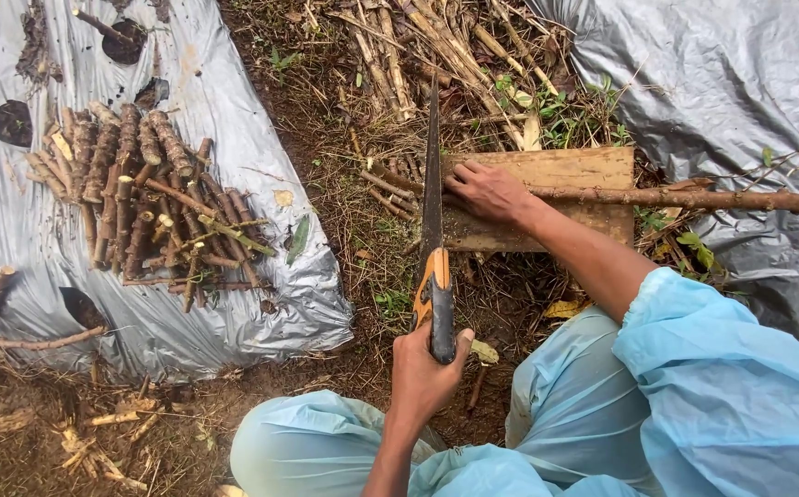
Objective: Sawing long wooden sticks into smaller segments using a hand saw on a wooden block in an agricultural field.
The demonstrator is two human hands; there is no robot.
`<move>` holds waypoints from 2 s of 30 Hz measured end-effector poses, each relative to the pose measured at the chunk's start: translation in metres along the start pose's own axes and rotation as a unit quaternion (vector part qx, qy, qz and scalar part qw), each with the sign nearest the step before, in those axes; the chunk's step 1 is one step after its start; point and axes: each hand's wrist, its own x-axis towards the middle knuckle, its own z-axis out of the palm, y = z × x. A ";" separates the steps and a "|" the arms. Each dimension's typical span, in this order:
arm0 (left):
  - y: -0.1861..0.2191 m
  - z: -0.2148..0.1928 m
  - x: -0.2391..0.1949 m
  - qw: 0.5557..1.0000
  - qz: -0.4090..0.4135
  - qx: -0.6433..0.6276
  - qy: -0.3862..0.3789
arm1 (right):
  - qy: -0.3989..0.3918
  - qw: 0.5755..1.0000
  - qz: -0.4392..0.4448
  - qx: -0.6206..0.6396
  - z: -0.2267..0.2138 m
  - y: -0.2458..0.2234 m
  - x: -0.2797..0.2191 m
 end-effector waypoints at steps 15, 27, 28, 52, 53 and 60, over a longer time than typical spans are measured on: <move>-0.022 0.010 0.004 0.999 -0.033 -0.030 -0.001 | -0.024 0.993 0.103 0.049 -0.027 -0.004 0.003; -0.001 0.016 -0.058 0.993 0.046 0.080 0.071 | -0.036 0.995 0.091 0.018 -0.018 -0.001 0.005; -0.007 0.016 -0.067 0.994 0.042 0.079 0.067 | -0.040 0.995 0.092 0.020 -0.019 -0.001 0.006; 0.012 0.013 -0.062 0.987 -0.002 0.110 0.115 | -0.016 0.998 0.044 0.043 -0.018 -0.009 -0.003; 0.015 0.013 -0.045 0.989 0.003 0.100 0.108 | 0.003 0.999 0.045 0.026 -0.013 -0.009 -0.003; 0.017 0.003 0.013 0.990 -0.031 0.100 0.090 | 0.017 0.990 0.125 0.068 -0.021 -0.008 0.007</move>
